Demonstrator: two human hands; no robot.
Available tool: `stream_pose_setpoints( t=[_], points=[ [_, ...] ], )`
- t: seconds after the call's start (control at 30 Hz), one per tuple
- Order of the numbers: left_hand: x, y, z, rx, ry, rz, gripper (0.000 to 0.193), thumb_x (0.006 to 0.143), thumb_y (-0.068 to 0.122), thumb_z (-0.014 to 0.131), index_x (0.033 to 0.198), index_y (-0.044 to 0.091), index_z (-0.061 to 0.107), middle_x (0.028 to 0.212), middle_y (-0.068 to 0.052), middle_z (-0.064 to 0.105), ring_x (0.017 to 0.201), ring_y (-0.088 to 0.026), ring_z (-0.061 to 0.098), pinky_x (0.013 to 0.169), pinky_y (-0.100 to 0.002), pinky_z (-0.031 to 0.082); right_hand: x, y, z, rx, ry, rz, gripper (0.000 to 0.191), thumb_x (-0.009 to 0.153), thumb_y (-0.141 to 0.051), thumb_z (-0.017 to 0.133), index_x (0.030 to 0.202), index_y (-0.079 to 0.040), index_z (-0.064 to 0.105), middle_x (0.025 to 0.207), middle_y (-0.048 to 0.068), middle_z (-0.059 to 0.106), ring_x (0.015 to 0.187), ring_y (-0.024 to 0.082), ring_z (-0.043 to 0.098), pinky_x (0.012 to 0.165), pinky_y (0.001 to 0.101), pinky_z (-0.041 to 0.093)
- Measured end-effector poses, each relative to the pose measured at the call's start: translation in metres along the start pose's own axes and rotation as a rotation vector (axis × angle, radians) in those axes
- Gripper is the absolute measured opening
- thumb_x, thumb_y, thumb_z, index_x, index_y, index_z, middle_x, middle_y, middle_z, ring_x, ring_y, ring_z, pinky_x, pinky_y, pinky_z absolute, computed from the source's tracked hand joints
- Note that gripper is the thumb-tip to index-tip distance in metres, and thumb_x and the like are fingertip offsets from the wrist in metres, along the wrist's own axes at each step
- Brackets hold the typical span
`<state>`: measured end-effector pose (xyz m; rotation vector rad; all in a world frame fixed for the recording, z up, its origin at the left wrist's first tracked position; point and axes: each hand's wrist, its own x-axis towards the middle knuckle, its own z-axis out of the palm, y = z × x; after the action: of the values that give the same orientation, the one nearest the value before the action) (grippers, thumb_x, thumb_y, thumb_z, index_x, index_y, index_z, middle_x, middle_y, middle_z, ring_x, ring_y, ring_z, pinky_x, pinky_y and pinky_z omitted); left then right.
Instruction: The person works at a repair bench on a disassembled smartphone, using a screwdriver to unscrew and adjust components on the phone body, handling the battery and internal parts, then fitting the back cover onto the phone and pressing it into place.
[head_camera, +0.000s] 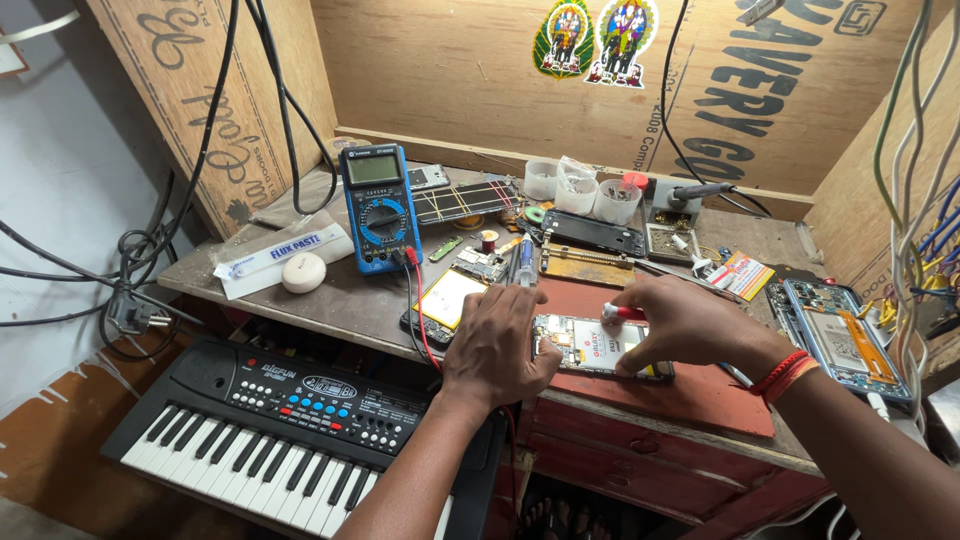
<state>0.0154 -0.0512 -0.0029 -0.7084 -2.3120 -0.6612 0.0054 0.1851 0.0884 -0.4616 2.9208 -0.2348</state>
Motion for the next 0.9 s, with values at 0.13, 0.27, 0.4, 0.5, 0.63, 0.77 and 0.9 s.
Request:
stream_pose_setpoints(
  t=[0.13,0.27,0.4,0.5,0.63,0.77,0.9],
  points=[
    [0.000,0.001,-0.001,-0.003,0.025,0.025,0.051,0.073,0.030,0.064,0.115,0.001,0.063,0.103,-0.013,0.066,0.104,-0.027,0.064,0.093,-0.043,0.045,0.001,0.007,-0.001,0.043,0.052,-0.093,0.055,0.064,-0.040,0.091,0.113,-0.019,0.078,0.103,0.006,0.073,0.104,0.022,0.067,0.090,0.0369,0.051],
    [0.001,0.000,0.000,0.008,0.030,0.024,0.051,0.073,0.028,0.064,0.116,0.001,0.062,0.103,-0.012,0.066,0.105,-0.027,0.064,0.093,-0.043,0.045,0.004,0.011,-0.005,0.102,0.041,-0.035,0.039,0.064,-0.026,0.092,0.098,-0.013,0.078,0.094,0.008,0.076,0.096,0.022,0.072,0.084,0.0368,0.055],
    [0.000,0.002,0.001,0.003,0.027,0.015,0.050,0.074,0.028,0.064,0.116,0.001,0.063,0.103,-0.012,0.066,0.104,-0.027,0.063,0.092,-0.043,0.045,0.002,0.006,-0.006,0.071,0.011,0.026,0.035,0.063,-0.022,0.097,0.085,-0.008,0.073,0.089,0.009,0.075,0.091,0.022,0.072,0.079,0.0382,0.055],
    [0.001,0.005,-0.001,-0.001,0.035,0.020,0.049,0.074,0.029,0.064,0.115,0.002,0.062,0.103,-0.012,0.066,0.103,-0.027,0.063,0.091,-0.043,0.045,0.001,-0.002,-0.009,0.040,-0.020,0.033,0.031,0.064,-0.020,0.095,0.079,-0.005,0.072,0.082,0.008,0.076,0.084,0.023,0.074,0.076,0.0391,0.055],
    [0.001,0.009,-0.005,0.018,-0.059,0.001,0.045,0.073,0.028,0.064,0.112,0.008,0.062,0.100,-0.011,0.064,0.100,-0.026,0.062,0.090,-0.044,0.044,0.001,-0.018,-0.010,-0.119,-0.035,0.042,0.014,0.072,-0.014,0.084,0.079,-0.007,0.073,0.077,0.007,0.078,0.078,0.023,0.076,0.072,0.0403,0.054],
    [-0.001,0.010,-0.007,-0.016,-0.024,0.069,0.041,0.074,0.028,0.065,0.111,0.008,0.062,0.101,-0.010,0.064,0.102,-0.027,0.062,0.093,-0.044,0.043,0.002,-0.023,-0.008,-0.179,0.004,-0.048,0.005,0.080,-0.013,0.077,0.080,-0.010,0.074,0.077,0.005,0.080,0.078,0.021,0.074,0.070,0.0395,0.053],
    [-0.001,0.008,-0.007,-0.001,-0.062,0.067,0.041,0.075,0.027,0.065,0.111,0.008,0.062,0.102,-0.011,0.065,0.103,-0.026,0.062,0.094,-0.044,0.043,0.017,-0.026,0.001,0.065,-0.038,-0.277,0.018,0.066,-0.014,0.088,0.080,-0.010,0.077,0.075,0.004,0.078,0.073,0.019,0.074,0.069,0.0362,0.056]
  ],
)
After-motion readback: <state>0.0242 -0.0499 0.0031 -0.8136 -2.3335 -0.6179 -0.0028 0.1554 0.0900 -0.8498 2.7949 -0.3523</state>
